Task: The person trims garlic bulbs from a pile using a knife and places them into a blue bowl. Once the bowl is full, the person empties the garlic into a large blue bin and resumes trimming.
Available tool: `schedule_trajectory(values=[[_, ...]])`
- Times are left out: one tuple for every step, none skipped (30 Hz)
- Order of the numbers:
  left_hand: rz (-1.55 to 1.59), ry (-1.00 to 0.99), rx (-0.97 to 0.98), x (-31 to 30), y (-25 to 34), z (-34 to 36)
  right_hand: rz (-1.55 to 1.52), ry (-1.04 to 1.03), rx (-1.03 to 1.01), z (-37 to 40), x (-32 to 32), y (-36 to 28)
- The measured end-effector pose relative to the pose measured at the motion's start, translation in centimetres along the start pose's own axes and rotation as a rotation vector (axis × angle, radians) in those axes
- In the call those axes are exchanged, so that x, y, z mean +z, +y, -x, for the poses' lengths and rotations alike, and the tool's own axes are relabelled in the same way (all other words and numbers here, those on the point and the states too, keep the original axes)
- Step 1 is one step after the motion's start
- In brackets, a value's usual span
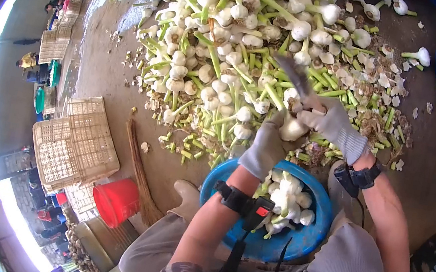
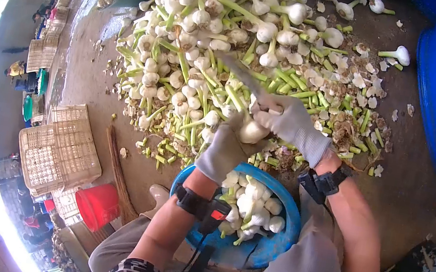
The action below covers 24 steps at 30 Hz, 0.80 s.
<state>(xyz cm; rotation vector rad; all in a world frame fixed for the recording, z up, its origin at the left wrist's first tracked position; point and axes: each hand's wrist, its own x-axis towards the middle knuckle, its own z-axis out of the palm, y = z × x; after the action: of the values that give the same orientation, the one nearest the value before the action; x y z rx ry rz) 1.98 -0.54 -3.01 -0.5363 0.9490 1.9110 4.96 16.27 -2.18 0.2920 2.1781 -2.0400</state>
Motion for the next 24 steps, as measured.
schedule_trajectory(values=[[-0.184, 0.04, 0.064, -0.9, -0.1, -0.7, 0.182, -0.004, -0.066, -0.1, -0.2, -0.2], [-0.366, 0.083, 0.129, -1.5, -0.2, -1.0, 0.364, -0.012, -0.132, -0.2, -0.3, -0.3], [-0.71, 0.002, 0.235, -0.7, 0.8, 0.6, 0.397, -0.048, -0.071, -0.4, -0.8, 0.0], [-1.04, -0.045, 0.375, 0.2, 1.8, 2.1, 0.619, -0.071, 0.083, -0.9, -1.7, 1.5], [-1.031, -0.036, 0.2, 0.5, 2.5, 2.9, 0.837, -0.096, 0.236, -1.2, -2.5, 3.5], [-1.015, -0.022, 0.034, 1.0, 3.3, 3.8, 0.878, -0.084, 0.311, -0.6, -3.7, 5.5], [-1.131, -0.152, 0.077, 1.8, 3.9, 5.4, 0.914, -0.069, 0.391, 0.2, -4.6, 7.0], [-1.154, -0.225, 0.16, 0.7, 4.6, 5.3, 0.805, -0.01, 0.47, 1.1, -4.9, 7.5], [-1.174, -0.298, 0.24, -1.1, 5.4, 4.6, 0.694, 0.048, 0.551, 2.2, -5.0, 7.4], [-1.259, -0.193, 0.347, -2.8, 7.2, 3.2, 0.582, 0.112, 0.629, 3.0, -5.1, 7.5], [-1.341, -0.074, 0.445, -4.5, 8.9, 1.8, 0.514, 0.123, 0.603, 3.4, -5.1, 8.2], [-1.225, 0.203, 0.456, -3.9, 11.6, 0.3, 0.549, 0.1, 0.617, 3.5, -4.8, 7.9], [-1.06, 0.463, 0.484, -3.2, 14.3, -1.1, 0.584, 0.08, 0.632, 3.5, -4.3, 7.2], [-1.006, 0.602, 0.541, -4.0, 16.3, -3.3, 0.619, 0.061, 0.647, 3.4, -3.9, 6.6], [-1.007, 0.654, 0.565, -4.8, 18.2, -5.6, 0.593, 0.032, 0.641, 3.2, -3.6, 6.0], [-0.888, 0.563, 0.538, -6.0, 19.5, -7.8, 0.619, 0.021, 0.638, 3.1, -3.5, 6.6], [-0.932, 0.615, 0.488, -7.0, 20.1, -9.9, 0.644, 0.012, 0.634, 3.0, -3.5, 7.7], [-0.975, 0.666, 0.437, -6.9, 20.4, -10.9, 0.669, 0.003, 0.631, 2.9, -3.4, 7.7], [-0.908, 0.68, 0.471, -7.4, 20.5, -11.2, 0.598, 0.022, 0.623, 3.2, -3.5, 7.5], [-0.84, 0.693, 0.502, -7.3, 20.2, -10.8, 0.617, 0.04, 0.618, 3.2, -3.8, 7.5], [-0.773, 0.709, 0.526, -7.4, 19.8, -10.2, 0.632, 0.056, 0.618, 3.4, -4.1, 7.7], [-0.797, 0.788, 0.552, -7.6, 19.5, -9.5, 0.646, 0.068, 0.62, 3.8, -4.2, 8.0], [-0.76, 0.657, 0.615, -7.3, 18.6, -7.6, 0.738, 0.136, 0.586, 4.1, -4.2, 9.1], [-0.718, 0.527, 0.679, -7.2, 17.7, -5.8, 0.737, 0.116, 0.555, 4.0, -4.2, 8.4]])
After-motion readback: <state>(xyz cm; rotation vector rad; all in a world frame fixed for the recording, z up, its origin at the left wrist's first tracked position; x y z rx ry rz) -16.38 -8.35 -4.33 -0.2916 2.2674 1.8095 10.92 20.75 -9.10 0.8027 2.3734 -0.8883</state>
